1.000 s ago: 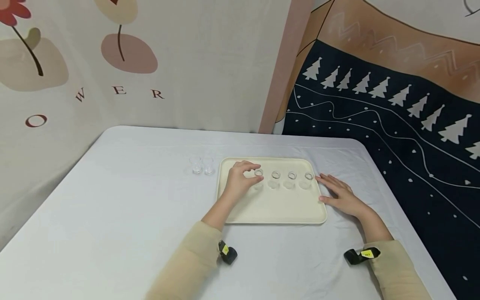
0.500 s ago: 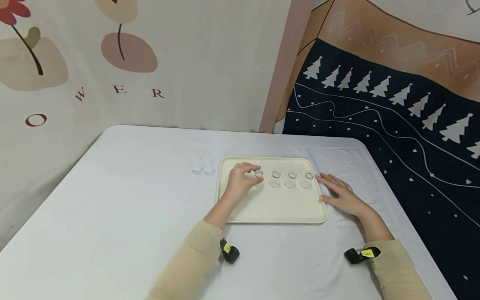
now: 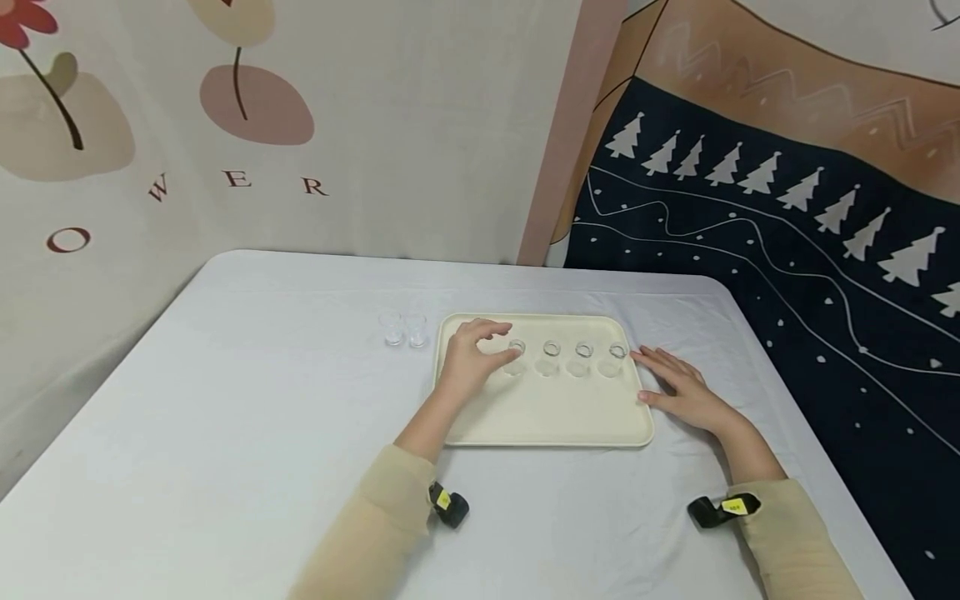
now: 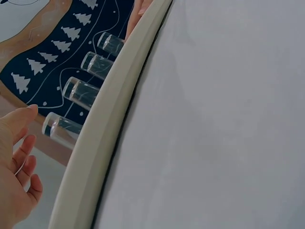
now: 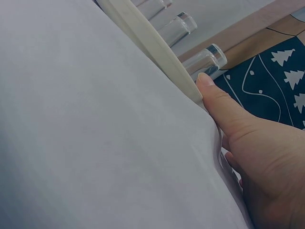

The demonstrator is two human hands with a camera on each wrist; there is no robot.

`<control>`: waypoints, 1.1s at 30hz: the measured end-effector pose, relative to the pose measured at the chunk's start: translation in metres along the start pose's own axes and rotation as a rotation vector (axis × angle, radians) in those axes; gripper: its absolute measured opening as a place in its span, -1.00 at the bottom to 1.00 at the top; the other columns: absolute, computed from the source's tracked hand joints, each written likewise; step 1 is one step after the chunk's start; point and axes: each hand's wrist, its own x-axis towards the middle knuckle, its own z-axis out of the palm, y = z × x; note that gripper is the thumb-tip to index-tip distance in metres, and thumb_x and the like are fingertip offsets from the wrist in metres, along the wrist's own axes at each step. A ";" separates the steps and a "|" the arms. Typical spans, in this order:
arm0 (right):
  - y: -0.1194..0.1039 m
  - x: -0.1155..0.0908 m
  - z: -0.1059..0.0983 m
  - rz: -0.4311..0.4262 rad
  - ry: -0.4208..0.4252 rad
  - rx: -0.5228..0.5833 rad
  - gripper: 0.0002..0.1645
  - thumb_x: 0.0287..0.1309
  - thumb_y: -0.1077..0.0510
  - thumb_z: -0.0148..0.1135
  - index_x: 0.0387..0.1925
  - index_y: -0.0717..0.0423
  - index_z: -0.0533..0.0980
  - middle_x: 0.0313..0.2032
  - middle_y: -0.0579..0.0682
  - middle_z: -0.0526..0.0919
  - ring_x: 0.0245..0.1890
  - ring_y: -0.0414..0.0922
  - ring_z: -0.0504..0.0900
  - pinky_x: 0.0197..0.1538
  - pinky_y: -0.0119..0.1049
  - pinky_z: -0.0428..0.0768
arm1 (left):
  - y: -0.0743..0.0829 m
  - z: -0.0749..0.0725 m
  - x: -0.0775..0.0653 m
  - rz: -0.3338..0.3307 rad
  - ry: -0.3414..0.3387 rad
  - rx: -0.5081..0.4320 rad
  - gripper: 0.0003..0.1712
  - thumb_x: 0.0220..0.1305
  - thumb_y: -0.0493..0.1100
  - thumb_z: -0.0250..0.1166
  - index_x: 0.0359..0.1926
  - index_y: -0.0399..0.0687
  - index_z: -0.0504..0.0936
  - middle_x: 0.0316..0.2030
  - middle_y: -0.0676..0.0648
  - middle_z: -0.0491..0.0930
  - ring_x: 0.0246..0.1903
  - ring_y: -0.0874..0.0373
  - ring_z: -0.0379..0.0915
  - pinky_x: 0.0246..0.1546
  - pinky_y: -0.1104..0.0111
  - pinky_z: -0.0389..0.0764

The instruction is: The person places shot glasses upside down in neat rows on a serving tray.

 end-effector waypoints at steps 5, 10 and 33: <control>-0.002 0.000 0.000 0.000 0.000 -0.009 -0.18 0.22 -0.06 0.24 0.42 0.07 0.18 0.41 0.30 0.03 0.40 0.31 -0.16 0.28 0.30 -0.29 | 0.005 -0.012 -0.001 0.061 0.039 -0.020 -0.54 -0.05 -0.26 0.53 -0.05 -0.21 0.68 -0.18 -0.08 0.63 -0.10 -0.10 0.43 -0.07 0.01 0.43; -0.004 -0.001 -0.001 0.006 -0.006 -0.014 -0.19 0.22 -0.05 0.24 0.42 0.08 0.18 0.42 0.29 0.02 0.40 0.30 -0.16 0.28 0.30 -0.29 | 0.010 -0.025 -0.004 0.089 0.088 -0.023 -0.54 -0.05 -0.27 0.53 -0.04 -0.16 0.69 -0.18 -0.06 0.64 -0.12 -0.04 0.42 -0.21 0.03 0.41; 0.001 0.000 0.001 -0.007 0.000 -0.007 -0.17 0.21 -0.07 0.25 0.42 0.07 0.17 0.41 0.30 0.02 0.40 0.31 -0.16 0.27 0.32 -0.29 | 0.013 -0.105 -0.005 0.035 0.354 -0.067 -0.49 0.00 -0.33 0.49 0.04 -0.24 0.62 -0.05 -0.17 0.62 -0.05 0.01 0.40 -0.17 0.12 0.35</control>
